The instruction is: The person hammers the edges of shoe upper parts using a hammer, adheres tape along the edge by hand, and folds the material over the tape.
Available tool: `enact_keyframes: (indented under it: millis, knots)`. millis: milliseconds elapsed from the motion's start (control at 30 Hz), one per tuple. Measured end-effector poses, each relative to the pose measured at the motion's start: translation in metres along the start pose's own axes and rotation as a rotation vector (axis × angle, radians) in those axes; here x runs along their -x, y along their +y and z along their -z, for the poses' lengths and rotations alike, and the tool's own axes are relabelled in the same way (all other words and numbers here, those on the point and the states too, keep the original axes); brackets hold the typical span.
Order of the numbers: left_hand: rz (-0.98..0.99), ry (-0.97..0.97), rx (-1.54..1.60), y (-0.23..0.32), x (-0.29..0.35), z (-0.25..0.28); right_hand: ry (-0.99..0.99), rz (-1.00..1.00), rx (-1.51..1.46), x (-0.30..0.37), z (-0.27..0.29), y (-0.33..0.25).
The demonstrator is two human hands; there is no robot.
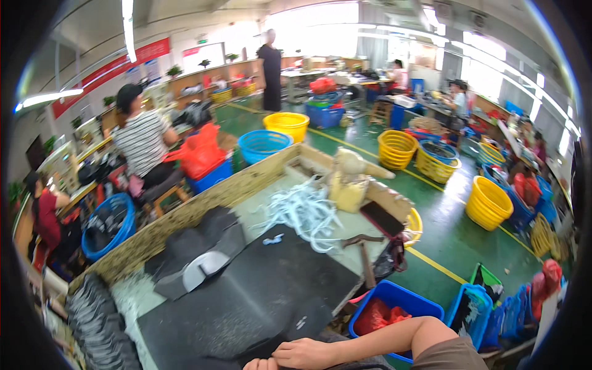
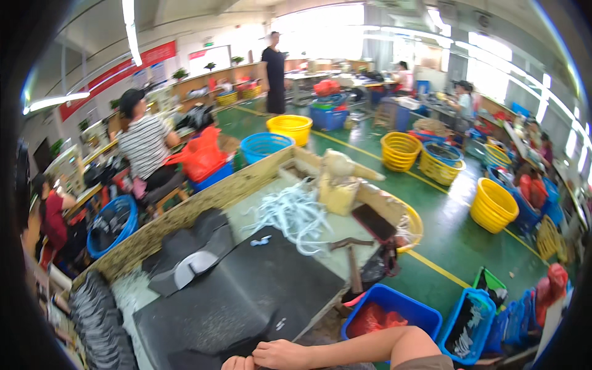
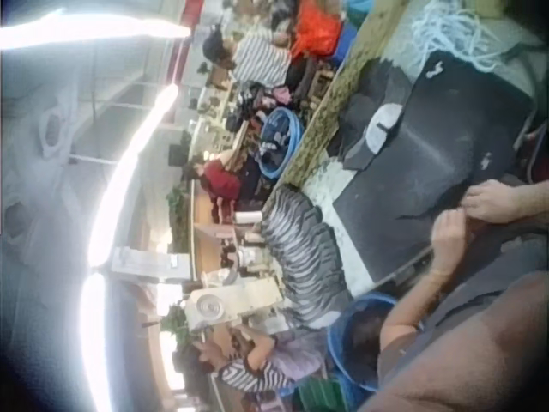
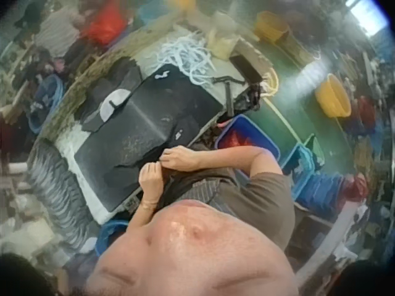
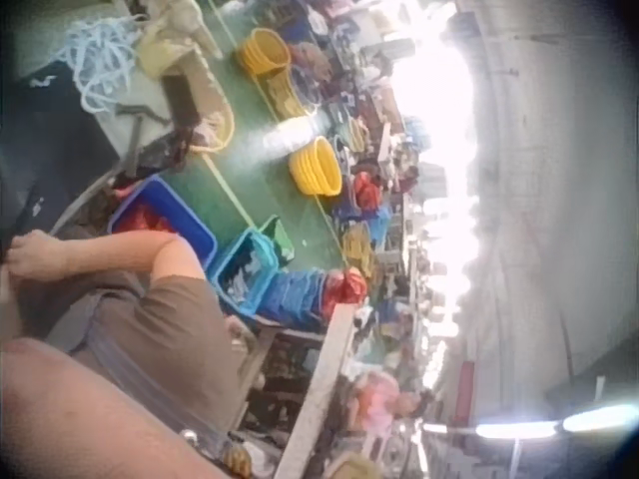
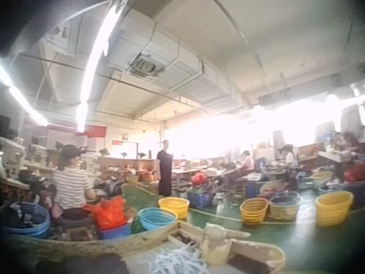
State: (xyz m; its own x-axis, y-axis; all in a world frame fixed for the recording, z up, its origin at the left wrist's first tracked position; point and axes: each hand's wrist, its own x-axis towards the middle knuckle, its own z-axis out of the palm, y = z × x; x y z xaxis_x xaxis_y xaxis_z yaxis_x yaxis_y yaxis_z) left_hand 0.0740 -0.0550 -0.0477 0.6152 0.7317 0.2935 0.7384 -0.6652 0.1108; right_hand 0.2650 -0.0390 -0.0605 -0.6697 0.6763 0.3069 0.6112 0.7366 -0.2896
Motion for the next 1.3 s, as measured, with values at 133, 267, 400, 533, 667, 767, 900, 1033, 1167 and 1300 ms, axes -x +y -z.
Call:
enact_keyframes:
  millis: [133,267,400,533,667,767,900,1033,1167,1300]
  knots:
    - [-0.093,0.073,-0.062,0.007,-0.008,-0.002,0.048,0.105,-0.193,0.009,0.004,0.015]
    - [-0.103,0.153,-0.040,0.008,-0.008,-0.008,0.067,0.055,-0.308,0.012,0.006,0.023]
    - [-0.160,0.204,-0.016,0.004,-0.007,-0.005,0.141,0.043,-0.408,0.013,-0.005,0.027]
    - [-0.143,0.193,-0.106,0.001,-0.016,0.001,0.138,0.133,-0.336,0.006,-0.014,0.037]
    - [-0.120,0.153,-0.087,-0.001,-0.017,0.001,0.046,0.006,-0.300,0.003,-0.013,0.027]
    - [-0.097,0.132,-0.067,-0.004,-0.018,0.000,0.288,0.001,-0.137,0.000,-0.017,0.016]
    - [-0.056,0.063,-0.058,-0.006,-0.023,0.007,0.306,-0.009,-0.196,-0.001,-0.021,0.020]
    - [-0.088,0.030,-0.070,-0.010,-0.023,0.006,0.261,0.050,-0.199,0.002,-0.020,0.028]
    - [-0.197,0.063,-0.061,-0.013,-0.022,0.006,0.282,0.113,-0.279,0.011,-0.031,0.037]
    - [-0.233,0.084,-0.122,-0.009,-0.016,0.007,0.292,0.129,-0.359,0.018,-0.034,0.037]
